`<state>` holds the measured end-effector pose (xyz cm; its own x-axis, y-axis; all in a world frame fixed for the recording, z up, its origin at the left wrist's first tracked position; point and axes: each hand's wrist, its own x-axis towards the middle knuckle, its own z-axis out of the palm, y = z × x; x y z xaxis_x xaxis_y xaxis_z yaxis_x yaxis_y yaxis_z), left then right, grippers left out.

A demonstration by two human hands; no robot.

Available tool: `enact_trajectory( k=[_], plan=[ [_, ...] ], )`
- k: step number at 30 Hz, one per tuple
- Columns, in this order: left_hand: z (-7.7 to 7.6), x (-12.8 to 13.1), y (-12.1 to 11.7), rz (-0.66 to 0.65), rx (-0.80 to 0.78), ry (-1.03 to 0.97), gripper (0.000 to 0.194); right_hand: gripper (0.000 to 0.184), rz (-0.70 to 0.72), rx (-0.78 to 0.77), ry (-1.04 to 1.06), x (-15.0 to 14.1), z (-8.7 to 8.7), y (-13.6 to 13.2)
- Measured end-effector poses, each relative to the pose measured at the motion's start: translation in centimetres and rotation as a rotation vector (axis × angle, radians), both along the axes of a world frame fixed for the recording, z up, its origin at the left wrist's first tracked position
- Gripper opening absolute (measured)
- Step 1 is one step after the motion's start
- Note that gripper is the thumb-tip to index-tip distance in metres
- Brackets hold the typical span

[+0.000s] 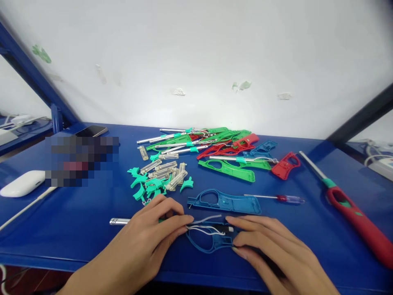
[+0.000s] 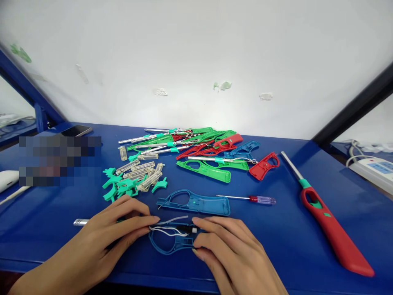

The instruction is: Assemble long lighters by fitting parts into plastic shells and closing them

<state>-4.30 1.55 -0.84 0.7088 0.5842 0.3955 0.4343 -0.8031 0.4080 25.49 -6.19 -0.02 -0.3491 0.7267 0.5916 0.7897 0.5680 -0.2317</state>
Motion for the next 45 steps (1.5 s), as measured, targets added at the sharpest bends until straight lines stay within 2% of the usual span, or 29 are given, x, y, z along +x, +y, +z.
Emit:
enact_trajectory(
  k=[5, 12, 17, 23, 28, 32, 38, 45],
  plan=[
    [0.1, 0.0, -0.1, -0.006, 0.053, 0.020, 0.029, 0.030, -0.022, 0.002, 0.011, 0.0, -0.2, 0.0],
    [0.3, 0.0, -0.1, -0.014, 0.072, 0.044, 0.034, 0.027, 0.051, -0.016, -0.039, 0.7, -1.0, -0.1],
    [0.3, -0.3, -0.3, -0.052, 0.064, 0.089, 0.055, 0.026, 0.048, 0.040, -0.016, 0.6, -0.6, 0.0],
    [0.4, -0.5, -0.3, -0.082, 0.043, 0.071, 0.069, 0.029, 0.053, 0.054, -0.015, 0.8, -0.4, -0.2],
    [0.2, -0.5, -0.2, -0.084, 0.040, 0.072, 0.068, 0.025, 0.058, 0.036, 0.042, 0.8, -0.4, -0.2],
    [0.3, -0.3, -0.1, -0.088, 0.022, 0.056, 0.062, 0.030, 0.055, 0.001, 0.073, 0.4, -0.3, -0.2],
    [0.4, -0.3, -0.2, -0.091, 0.014, 0.094, 0.063, 0.022, -0.005, -0.043, 0.163, -0.4, 0.0, 0.0],
    [0.6, -0.1, -0.1, -0.073, 0.046, 0.087, 0.058, 0.022, -0.051, -0.155, 0.230, -0.7, -0.2, 0.2]
  ],
)
